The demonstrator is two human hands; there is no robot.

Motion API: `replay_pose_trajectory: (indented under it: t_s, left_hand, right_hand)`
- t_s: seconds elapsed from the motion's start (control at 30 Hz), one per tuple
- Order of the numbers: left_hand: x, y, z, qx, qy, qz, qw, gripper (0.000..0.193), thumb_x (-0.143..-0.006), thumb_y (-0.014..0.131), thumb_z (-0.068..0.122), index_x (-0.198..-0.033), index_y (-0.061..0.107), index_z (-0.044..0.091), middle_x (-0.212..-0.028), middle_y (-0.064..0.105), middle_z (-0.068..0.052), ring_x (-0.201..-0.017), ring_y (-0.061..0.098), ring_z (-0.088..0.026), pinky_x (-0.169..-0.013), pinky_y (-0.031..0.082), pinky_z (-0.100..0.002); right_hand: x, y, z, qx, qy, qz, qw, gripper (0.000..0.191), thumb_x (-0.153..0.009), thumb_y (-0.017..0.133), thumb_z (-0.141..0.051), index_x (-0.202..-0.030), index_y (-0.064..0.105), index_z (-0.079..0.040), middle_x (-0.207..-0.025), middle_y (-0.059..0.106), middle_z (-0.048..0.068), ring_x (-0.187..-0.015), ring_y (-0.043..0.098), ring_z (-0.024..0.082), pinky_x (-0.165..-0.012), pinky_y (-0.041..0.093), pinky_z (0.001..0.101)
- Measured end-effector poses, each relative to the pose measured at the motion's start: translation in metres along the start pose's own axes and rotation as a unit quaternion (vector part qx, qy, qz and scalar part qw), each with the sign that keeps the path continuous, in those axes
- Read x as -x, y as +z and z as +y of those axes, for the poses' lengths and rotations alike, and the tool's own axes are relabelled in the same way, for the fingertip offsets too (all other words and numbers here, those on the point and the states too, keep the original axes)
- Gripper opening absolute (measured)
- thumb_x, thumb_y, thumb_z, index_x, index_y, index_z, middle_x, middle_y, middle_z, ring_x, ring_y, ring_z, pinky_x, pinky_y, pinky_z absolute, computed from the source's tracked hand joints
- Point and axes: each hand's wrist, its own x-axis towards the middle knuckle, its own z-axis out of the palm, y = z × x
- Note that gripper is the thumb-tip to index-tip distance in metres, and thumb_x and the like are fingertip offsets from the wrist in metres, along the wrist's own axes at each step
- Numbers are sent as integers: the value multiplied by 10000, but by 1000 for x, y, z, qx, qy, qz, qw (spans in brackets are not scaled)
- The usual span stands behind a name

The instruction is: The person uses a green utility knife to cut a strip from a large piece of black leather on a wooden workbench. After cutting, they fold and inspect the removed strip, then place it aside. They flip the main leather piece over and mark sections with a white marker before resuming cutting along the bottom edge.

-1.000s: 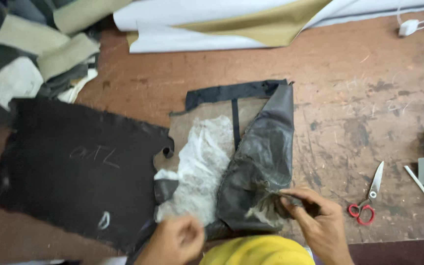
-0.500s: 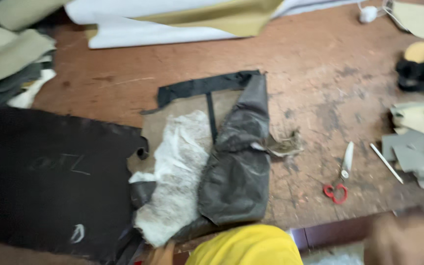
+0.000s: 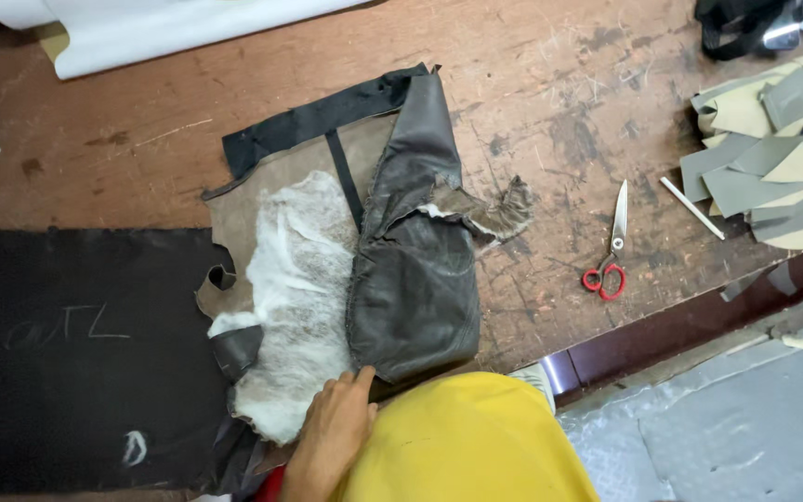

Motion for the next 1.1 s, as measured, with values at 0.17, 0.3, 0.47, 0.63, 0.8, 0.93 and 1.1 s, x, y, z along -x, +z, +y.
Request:
replay_pose_trajectory:
  t_s: [0.17,0.3,0.47,0.63,0.8,0.93,1.1]
  left_hand:
    - [-1,2,-3,-37,-9,0,999,397,-871,715,180,-1224,579,58,-1146,643,-202,-1089,621,-413,-919,510,-506]
    - [-4,2,6,-46,-3,19,999,383,-881,699,189,-1221,581,61,-1134,642,-205,-1067,625,-421,-903,516,-509]
    - [-5,0,29,-13,29,60,998,420,-873,708,201,-1239,575,44,-1097,647,-220,-1029,630,-427,-870,522,-507]
    - [-24,5,64,-4,52,119,992,341,-880,683,162,-1191,609,43,-1104,647,-210,-1033,624,-423,-890,511,-505]
    - [-101,35,114,-67,115,237,962,217,-891,598,46,-1102,643,70,-1091,644,-155,-1073,597,-351,-932,480,-465]
    - [-185,56,167,-161,206,362,895,375,-818,637,84,-1191,637,44,-1137,621,-158,-1079,567,-318,-936,457,-440]
    - [-267,58,192,-301,206,401,840,392,-749,614,170,-1123,654,60,-1087,647,-138,-1059,596,-315,-929,471,-467]
  right_hand:
    - [-9,6,8,-26,0,10,1000,440,-885,779,-89,-1307,661,-44,-938,659,76,-661,543,82,-492,395,240]
    - [-2,-1,27,-42,-1,15,999,439,-890,770,-86,-1310,653,-40,-932,649,69,-662,535,85,-492,386,243]
    - [12,-18,37,-60,7,39,997,437,-895,760,-82,-1314,644,-35,-926,636,61,-664,526,89,-492,376,246]
    - [17,-36,31,-68,144,147,976,435,-901,749,-78,-1318,635,-30,-919,624,52,-666,516,92,-493,365,249]
    - [-7,-93,201,40,322,144,935,502,-901,714,-64,-1381,567,-59,-922,650,84,-688,566,113,-534,419,251]
    - [12,-157,368,109,377,154,907,470,-917,668,10,-1384,636,-38,-927,620,155,-793,644,235,-615,516,348]
    - [18,-217,460,224,312,136,913,449,-863,698,5,-1305,693,-71,-1040,715,166,-931,729,282,-797,555,390]
